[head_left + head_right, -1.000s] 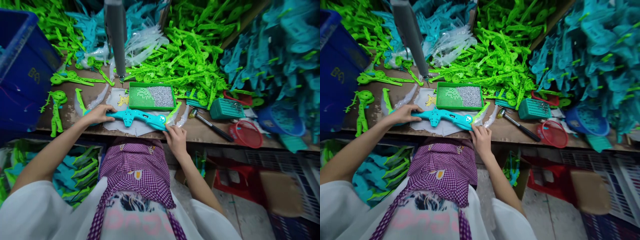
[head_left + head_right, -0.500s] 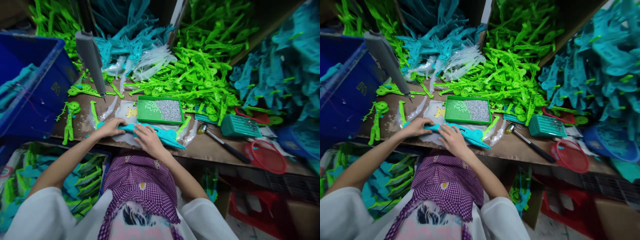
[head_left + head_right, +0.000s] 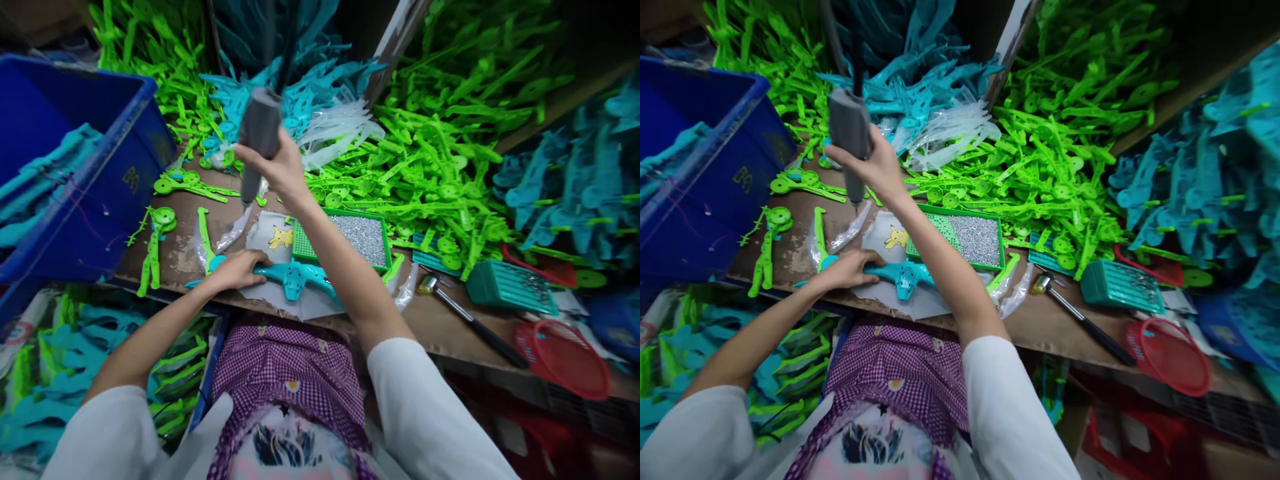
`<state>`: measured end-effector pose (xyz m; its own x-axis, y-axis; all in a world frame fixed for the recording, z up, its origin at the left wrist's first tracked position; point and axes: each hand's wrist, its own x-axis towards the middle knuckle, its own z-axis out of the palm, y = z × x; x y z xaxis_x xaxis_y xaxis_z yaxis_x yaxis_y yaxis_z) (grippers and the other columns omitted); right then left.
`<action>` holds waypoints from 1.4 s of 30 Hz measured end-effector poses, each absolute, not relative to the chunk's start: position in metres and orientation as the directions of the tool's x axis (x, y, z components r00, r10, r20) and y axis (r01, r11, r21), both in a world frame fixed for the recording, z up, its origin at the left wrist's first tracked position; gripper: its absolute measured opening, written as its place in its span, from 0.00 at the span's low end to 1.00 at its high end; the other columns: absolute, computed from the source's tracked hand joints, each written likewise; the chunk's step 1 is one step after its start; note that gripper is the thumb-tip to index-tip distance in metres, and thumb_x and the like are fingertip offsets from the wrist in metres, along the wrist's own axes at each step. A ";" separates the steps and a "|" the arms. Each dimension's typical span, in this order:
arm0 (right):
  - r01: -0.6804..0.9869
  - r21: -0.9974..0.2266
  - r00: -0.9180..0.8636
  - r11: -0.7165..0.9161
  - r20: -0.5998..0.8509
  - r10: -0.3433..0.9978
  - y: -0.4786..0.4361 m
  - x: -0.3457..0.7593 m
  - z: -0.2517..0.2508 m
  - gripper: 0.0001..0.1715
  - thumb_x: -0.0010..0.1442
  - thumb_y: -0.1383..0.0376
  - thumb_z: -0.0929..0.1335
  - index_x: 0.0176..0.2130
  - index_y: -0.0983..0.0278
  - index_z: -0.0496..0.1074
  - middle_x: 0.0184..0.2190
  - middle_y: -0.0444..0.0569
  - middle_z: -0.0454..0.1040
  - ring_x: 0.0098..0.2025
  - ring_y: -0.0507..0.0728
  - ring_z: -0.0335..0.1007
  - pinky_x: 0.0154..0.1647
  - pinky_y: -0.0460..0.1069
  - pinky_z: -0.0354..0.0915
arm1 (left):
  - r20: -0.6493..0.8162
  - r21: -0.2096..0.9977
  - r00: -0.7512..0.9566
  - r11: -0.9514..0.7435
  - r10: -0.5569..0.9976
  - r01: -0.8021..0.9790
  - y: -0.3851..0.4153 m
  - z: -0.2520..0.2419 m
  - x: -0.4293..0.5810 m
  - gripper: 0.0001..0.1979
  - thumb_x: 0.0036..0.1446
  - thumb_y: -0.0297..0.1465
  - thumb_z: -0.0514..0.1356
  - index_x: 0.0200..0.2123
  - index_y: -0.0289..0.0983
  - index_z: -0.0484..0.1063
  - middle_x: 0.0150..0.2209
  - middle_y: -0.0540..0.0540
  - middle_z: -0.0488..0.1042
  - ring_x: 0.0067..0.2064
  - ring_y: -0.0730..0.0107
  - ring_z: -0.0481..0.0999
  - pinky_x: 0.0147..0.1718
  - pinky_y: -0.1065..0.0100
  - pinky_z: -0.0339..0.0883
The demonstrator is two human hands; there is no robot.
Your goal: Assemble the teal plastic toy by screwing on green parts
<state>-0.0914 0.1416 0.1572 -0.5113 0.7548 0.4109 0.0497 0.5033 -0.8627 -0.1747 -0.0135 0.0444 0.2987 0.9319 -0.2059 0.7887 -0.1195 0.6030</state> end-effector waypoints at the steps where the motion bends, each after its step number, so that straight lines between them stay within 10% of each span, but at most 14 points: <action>1: 0.032 -0.883 -0.473 0.467 0.399 0.786 0.143 -0.073 0.150 0.37 0.51 0.43 0.69 0.48 0.68 0.67 0.43 0.43 0.76 0.45 0.50 0.72 0.50 0.51 0.71 | -0.205 0.602 0.300 -0.122 0.932 0.789 -0.014 0.044 -0.175 0.18 0.52 0.34 0.64 0.47 0.40 0.74 0.49 0.42 0.78 0.50 0.51 0.76 0.47 0.55 0.67; 12: -0.189 -0.947 -0.114 0.260 0.284 0.952 0.160 0.013 0.086 0.25 0.50 0.42 0.67 0.30 0.60 0.70 0.14 0.37 0.64 0.14 0.49 0.63 0.16 0.47 0.62 | -0.181 0.619 0.305 -0.133 0.935 0.774 -0.018 0.043 -0.172 0.16 0.55 0.33 0.64 0.47 0.41 0.72 0.50 0.46 0.76 0.51 0.57 0.75 0.48 0.58 0.67; 37: -0.212 -0.932 -0.052 0.293 0.311 0.949 0.143 0.026 0.113 0.31 0.48 0.33 0.62 0.27 0.57 0.65 0.12 0.36 0.56 0.12 0.49 0.57 0.13 0.47 0.55 | -0.237 0.586 0.256 -0.072 0.937 0.807 -0.016 0.051 -0.168 0.16 0.53 0.32 0.63 0.46 0.42 0.73 0.50 0.46 0.77 0.51 0.55 0.75 0.46 0.58 0.67; 42: -0.360 -0.908 -0.277 0.215 0.324 0.905 0.085 0.030 0.128 0.31 0.47 0.34 0.64 0.29 0.57 0.68 0.11 0.37 0.60 0.11 0.51 0.59 0.11 0.47 0.55 | -0.231 0.582 0.260 -0.081 0.938 0.809 -0.015 0.051 -0.168 0.15 0.52 0.32 0.62 0.45 0.42 0.73 0.47 0.46 0.78 0.49 0.56 0.76 0.43 0.60 0.67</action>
